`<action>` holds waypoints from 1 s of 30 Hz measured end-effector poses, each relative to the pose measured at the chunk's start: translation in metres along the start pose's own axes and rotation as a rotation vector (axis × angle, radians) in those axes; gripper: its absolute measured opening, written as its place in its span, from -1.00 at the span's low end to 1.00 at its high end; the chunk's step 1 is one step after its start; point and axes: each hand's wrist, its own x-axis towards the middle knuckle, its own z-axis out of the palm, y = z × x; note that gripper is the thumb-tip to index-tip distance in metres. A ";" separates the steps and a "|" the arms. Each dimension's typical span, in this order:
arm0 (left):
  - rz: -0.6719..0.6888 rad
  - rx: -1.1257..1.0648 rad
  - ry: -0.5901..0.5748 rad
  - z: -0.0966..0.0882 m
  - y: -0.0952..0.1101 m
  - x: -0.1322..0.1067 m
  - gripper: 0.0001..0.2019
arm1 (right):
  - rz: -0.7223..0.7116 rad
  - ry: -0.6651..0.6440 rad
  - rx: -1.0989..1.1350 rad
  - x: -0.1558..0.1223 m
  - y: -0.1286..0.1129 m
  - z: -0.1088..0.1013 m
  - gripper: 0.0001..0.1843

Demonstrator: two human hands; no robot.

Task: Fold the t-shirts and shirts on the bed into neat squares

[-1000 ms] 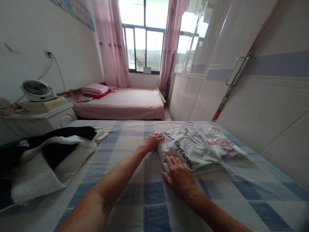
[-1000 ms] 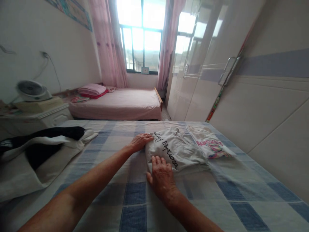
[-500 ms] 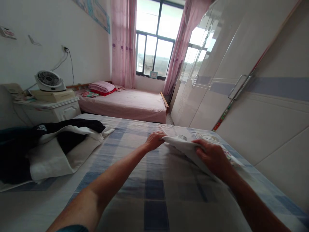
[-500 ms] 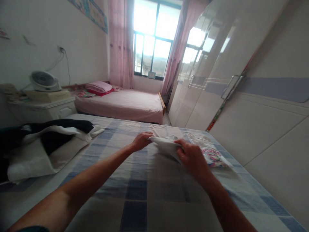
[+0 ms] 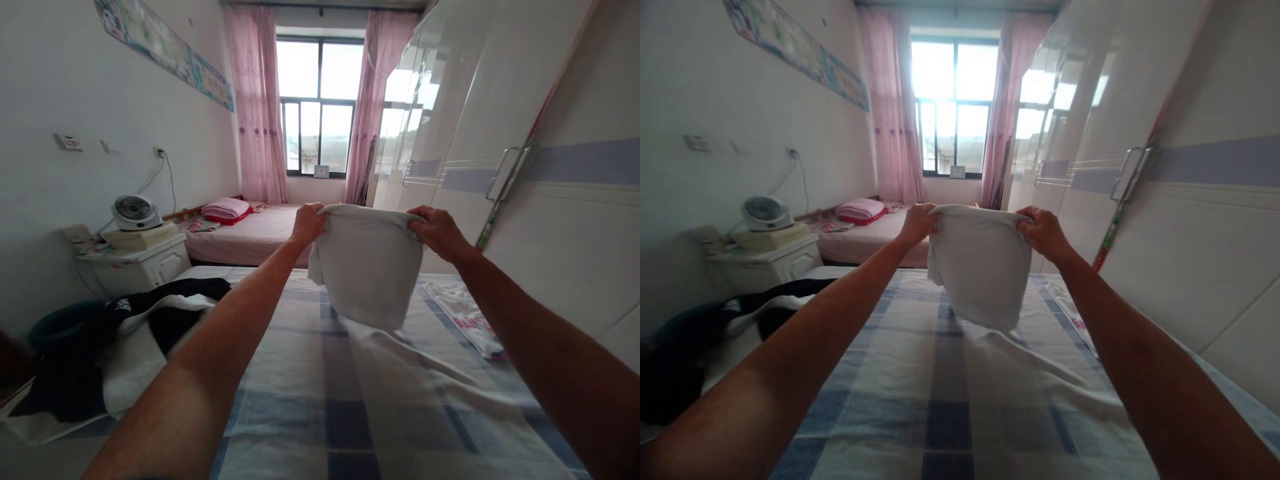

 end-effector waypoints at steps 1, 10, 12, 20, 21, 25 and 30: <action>0.035 -0.008 0.017 -0.009 0.001 0.003 -0.66 | -0.028 0.037 -0.011 0.002 -0.006 0.004 -0.65; 0.060 0.091 -0.374 -0.061 -0.021 -0.186 -0.53 | -0.186 -0.501 0.033 -0.164 0.001 0.022 -0.70; 0.031 0.066 -0.713 -0.065 -0.028 -0.240 -0.48 | -0.179 -0.724 0.069 -0.204 0.020 0.025 -0.64; -0.113 0.253 -0.505 -0.045 -0.061 -0.240 -0.65 | 0.075 -0.544 -0.429 -0.185 0.127 0.066 -0.38; -0.132 0.278 -0.488 -0.036 -0.069 -0.232 -0.62 | 0.124 -0.548 -0.488 -0.179 0.139 0.075 -0.36; -0.193 0.338 -0.472 0.001 -0.106 -0.225 -0.56 | 0.249 -0.602 -0.585 -0.162 0.177 0.108 -0.33; -0.220 0.327 -0.300 0.023 -0.135 -0.238 -0.60 | 0.354 -0.564 -0.547 -0.132 0.204 0.123 -0.32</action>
